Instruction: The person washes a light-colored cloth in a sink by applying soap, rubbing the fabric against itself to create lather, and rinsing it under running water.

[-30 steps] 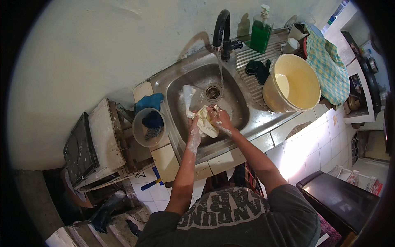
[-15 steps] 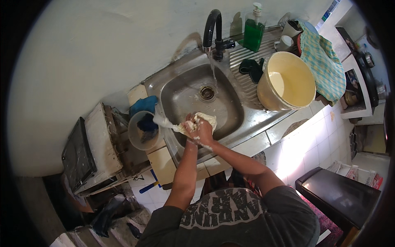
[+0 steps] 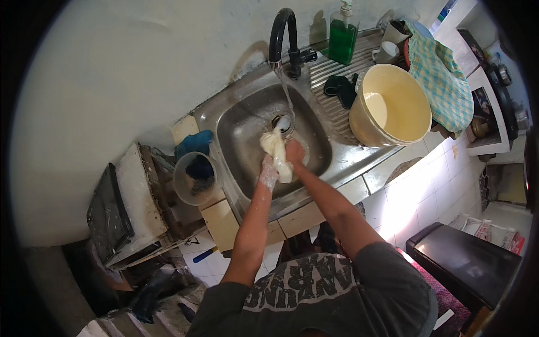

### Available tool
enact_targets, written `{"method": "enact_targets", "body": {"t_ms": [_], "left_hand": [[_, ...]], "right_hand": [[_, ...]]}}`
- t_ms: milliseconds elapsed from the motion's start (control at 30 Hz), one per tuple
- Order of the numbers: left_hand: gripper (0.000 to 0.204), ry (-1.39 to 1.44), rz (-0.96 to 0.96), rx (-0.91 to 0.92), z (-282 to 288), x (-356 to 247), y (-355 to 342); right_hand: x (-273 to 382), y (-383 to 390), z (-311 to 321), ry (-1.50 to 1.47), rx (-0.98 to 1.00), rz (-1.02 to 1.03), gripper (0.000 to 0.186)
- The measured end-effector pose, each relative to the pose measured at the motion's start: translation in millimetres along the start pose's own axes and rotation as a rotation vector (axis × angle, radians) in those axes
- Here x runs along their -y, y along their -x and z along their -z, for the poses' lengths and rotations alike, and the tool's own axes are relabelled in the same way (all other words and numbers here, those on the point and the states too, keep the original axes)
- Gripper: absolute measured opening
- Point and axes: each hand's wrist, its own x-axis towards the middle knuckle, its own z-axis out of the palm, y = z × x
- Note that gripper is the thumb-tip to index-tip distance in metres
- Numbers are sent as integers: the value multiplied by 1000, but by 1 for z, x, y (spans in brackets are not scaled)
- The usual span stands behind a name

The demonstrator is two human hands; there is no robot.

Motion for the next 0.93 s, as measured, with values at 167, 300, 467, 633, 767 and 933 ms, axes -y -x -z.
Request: {"method": "enact_targets", "body": {"t_ms": [167,300,467,633,767,933], "left_hand": [[37,406,-57,273,46,-9,-8],[39,213,101,96,12,8,-6],[38,533,20,445,20,-2,2],[45,365,227,29,-6,-29,33],[62,514,355,-17,-10,-63,52],[88,61,98,-57,-3,-64,39]], "right_hand": [[31,39,-51,-164,-278,367,34],[-5,-30,-23,-5,-46,93,34],[17,15,-30,30,-43,176,37],[18,-16,-3,-1,-28,157,42],[12,-11,3,-330,52,249,39],[14,4,14,-543,373,206,34]]}}
